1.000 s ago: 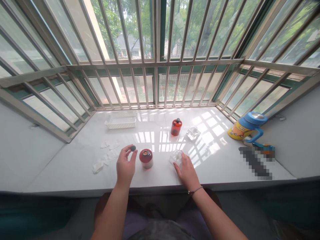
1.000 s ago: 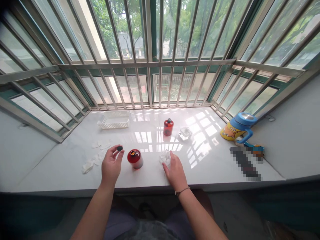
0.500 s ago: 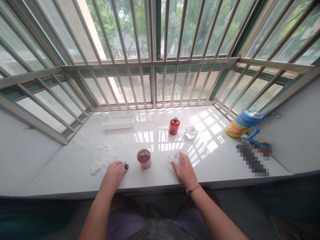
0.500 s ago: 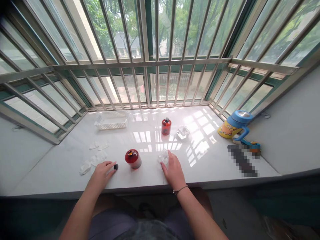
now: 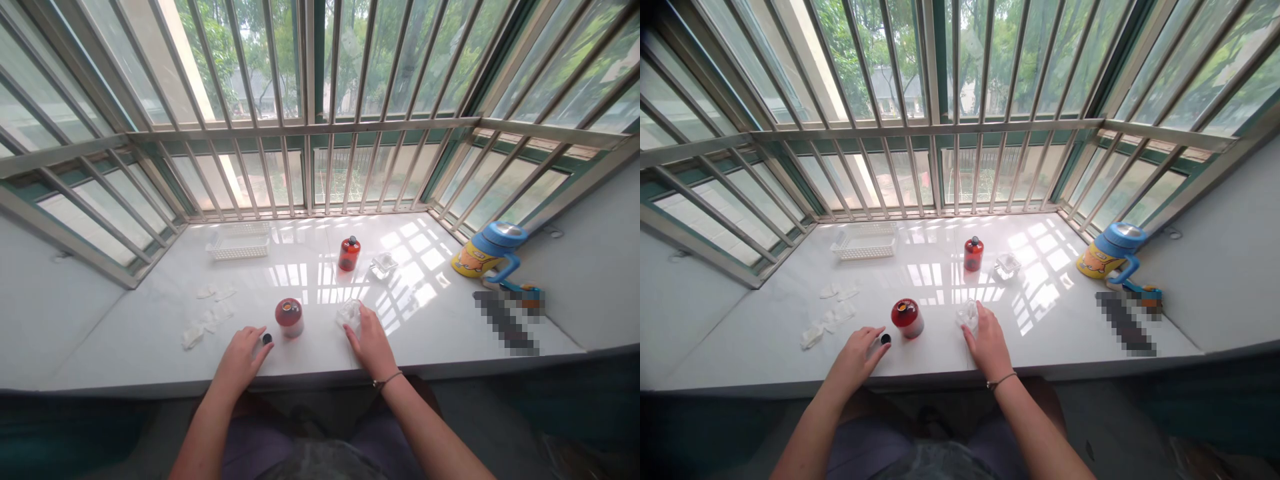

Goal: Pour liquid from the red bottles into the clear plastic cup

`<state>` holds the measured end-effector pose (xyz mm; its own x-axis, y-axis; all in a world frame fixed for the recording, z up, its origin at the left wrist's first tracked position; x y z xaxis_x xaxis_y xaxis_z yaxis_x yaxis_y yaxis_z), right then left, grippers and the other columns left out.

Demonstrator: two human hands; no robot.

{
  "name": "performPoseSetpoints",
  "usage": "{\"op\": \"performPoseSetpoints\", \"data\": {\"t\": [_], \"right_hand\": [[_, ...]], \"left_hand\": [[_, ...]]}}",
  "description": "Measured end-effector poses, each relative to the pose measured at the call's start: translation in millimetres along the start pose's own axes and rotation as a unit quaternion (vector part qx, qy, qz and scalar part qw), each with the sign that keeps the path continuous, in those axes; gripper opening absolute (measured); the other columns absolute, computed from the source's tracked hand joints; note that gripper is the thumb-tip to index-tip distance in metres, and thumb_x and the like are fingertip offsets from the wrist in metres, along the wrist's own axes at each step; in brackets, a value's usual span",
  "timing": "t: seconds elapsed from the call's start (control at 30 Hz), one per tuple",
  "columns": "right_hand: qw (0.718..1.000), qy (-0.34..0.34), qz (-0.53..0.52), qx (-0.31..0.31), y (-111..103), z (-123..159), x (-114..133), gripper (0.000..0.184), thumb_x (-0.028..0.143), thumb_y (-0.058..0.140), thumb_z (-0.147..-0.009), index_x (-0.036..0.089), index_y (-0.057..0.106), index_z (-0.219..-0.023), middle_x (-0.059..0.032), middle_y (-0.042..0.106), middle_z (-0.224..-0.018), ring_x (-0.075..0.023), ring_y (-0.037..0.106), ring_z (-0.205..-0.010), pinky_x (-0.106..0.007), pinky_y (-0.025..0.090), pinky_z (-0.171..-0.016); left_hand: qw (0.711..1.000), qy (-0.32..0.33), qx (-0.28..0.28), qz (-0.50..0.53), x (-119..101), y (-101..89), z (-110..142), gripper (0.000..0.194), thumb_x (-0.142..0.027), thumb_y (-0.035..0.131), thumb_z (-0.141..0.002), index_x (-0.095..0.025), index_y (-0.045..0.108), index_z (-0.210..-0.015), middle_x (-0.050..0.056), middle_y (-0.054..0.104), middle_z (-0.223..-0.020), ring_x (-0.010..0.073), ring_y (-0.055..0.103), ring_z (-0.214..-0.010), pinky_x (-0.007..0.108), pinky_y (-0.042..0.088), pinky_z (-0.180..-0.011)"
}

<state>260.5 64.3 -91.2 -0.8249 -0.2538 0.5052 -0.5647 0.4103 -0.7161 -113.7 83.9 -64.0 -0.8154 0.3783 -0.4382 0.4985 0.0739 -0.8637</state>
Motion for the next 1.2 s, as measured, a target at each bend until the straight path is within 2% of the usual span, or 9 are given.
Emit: {"op": "performPoseSetpoints", "data": {"t": [0.2,0.37,0.47,0.57,0.7,0.83,0.9,1.0,1.2], "right_hand": [[1.000,-0.006,-0.006,0.000,-1,0,1,0.076,0.044,0.055,-0.106,0.027,0.018,-0.171,-0.0198,0.056,-0.145,-0.0381,0.055,-0.137,-0.064,0.054,-0.110],[1.000,-0.004,-0.003,0.011,-2,0,0,0.076,0.044,0.058,-0.104,0.027,0.022,-0.169,-0.0186,0.058,-0.145,-0.0374,0.059,-0.133,-0.062,0.055,-0.109],[0.999,-0.019,-0.018,0.038,-3,2,1,0.076,0.046,0.062,-0.102,0.027,0.028,-0.167,-0.0160,0.061,-0.144,-0.0351,0.063,-0.130,-0.058,0.056,-0.108],[0.998,-0.019,-0.036,0.055,-6,4,2,0.083,0.051,0.068,-0.098,0.025,0.030,-0.166,-0.0150,0.066,-0.140,-0.0335,0.067,-0.126,-0.054,0.058,-0.107],[0.996,-0.018,-0.052,0.070,-9,6,3,0.084,0.054,0.073,-0.094,0.023,0.036,-0.163,-0.0145,0.070,-0.136,-0.0330,0.069,-0.122,-0.051,0.059,-0.104],[0.994,-0.027,-0.063,0.082,-9,7,2,0.082,0.054,0.076,-0.092,0.023,0.041,-0.160,-0.0151,0.071,-0.130,-0.0330,0.070,-0.118,-0.052,0.059,-0.103],[0.994,-0.030,-0.065,0.083,-8,6,2,0.082,0.050,0.077,-0.091,0.022,0.040,-0.159,-0.0145,0.071,-0.129,-0.0326,0.070,-0.117,-0.053,0.058,-0.104],[0.994,-0.041,-0.062,0.074,-10,5,5,0.079,0.044,0.075,-0.090,0.023,0.040,-0.158,-0.0139,0.071,-0.131,-0.0321,0.070,-0.118,-0.053,0.057,-0.105],[0.996,-0.039,-0.056,0.059,-14,3,9,0.080,0.049,0.078,-0.088,0.023,0.043,-0.155,-0.0138,0.073,-0.129,-0.0327,0.072,-0.116,-0.052,0.059,-0.102]], "left_hand": [[0.998,-0.041,0.037,-0.014,3,9.7,-2,0.029,-0.034,0.054,-0.102,-0.023,0.074,-0.121,0.010,0.071,-0.104,0.0287,0.070,-0.101,0.044,0.059,-0.093],[0.987,-0.069,-0.103,-0.106,15,-11.0,-2,0.033,-0.037,0.057,-0.100,-0.021,0.070,-0.126,0.013,0.070,-0.106,0.0318,0.067,-0.096,0.047,0.057,-0.092],[0.978,-0.028,-0.193,-0.079,-9,-28.6,0,0.022,-0.040,0.063,-0.101,-0.022,0.070,-0.109,0.010,0.071,-0.100,0.0293,0.067,-0.092,0.044,0.056,-0.089],[0.982,0.033,-0.183,0.021,-58,-32.0,2,0.014,-0.031,0.065,-0.103,-0.023,0.067,-0.092,0.003,0.068,-0.083,0.0198,0.060,-0.072,0.034,0.053,-0.074],[0.976,0.114,-0.080,0.167,-137,-4.7,0,0.010,-0.022,0.061,-0.105,-0.024,0.069,-0.110,0.006,0.074,-0.098,0.0189,0.068,-0.083,0.031,0.058,-0.076],[0.977,0.099,-0.046,0.181,-183,40.3,-17,0.047,-0.026,0.064,-0.101,-0.022,0.056,-0.147,0.017,0.066,-0.143,0.0311,0.063,-0.133,0.051,0.056,-0.111],[0.978,0.069,-0.031,0.195,-188,60.2,-30,0.054,-0.026,0.063,-0.100,-0.019,0.051,-0.153,0.019,0.059,-0.153,0.0334,0.057,-0.142,0.058,0.050,-0.119],[0.973,0.036,0.005,0.228,-183,78.2,-48,0.046,-0.024,0.059,-0.101,-0.021,0.057,-0.147,0.017,0.057,-0.156,0.0324,0.053,-0.146,0.060,0.046,-0.122],[0.959,0.027,0.006,0.283,-170,78.8,-68,0.023,-0.019,0.068,-0.093,-0.026,0.071,-0.114,0.011,0.067,-0.139,0.0311,0.061,-0.132,0.058,0.047,-0.117]]}}
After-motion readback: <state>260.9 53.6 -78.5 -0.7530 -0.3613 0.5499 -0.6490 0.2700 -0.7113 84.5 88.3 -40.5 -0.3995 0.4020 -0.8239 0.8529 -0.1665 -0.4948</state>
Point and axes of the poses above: each hand's wrist, its own z-axis away from the middle knuckle, its own y-axis out of the palm, x = y × z, the point moved 4 cm from there along -z, towards the middle knuckle
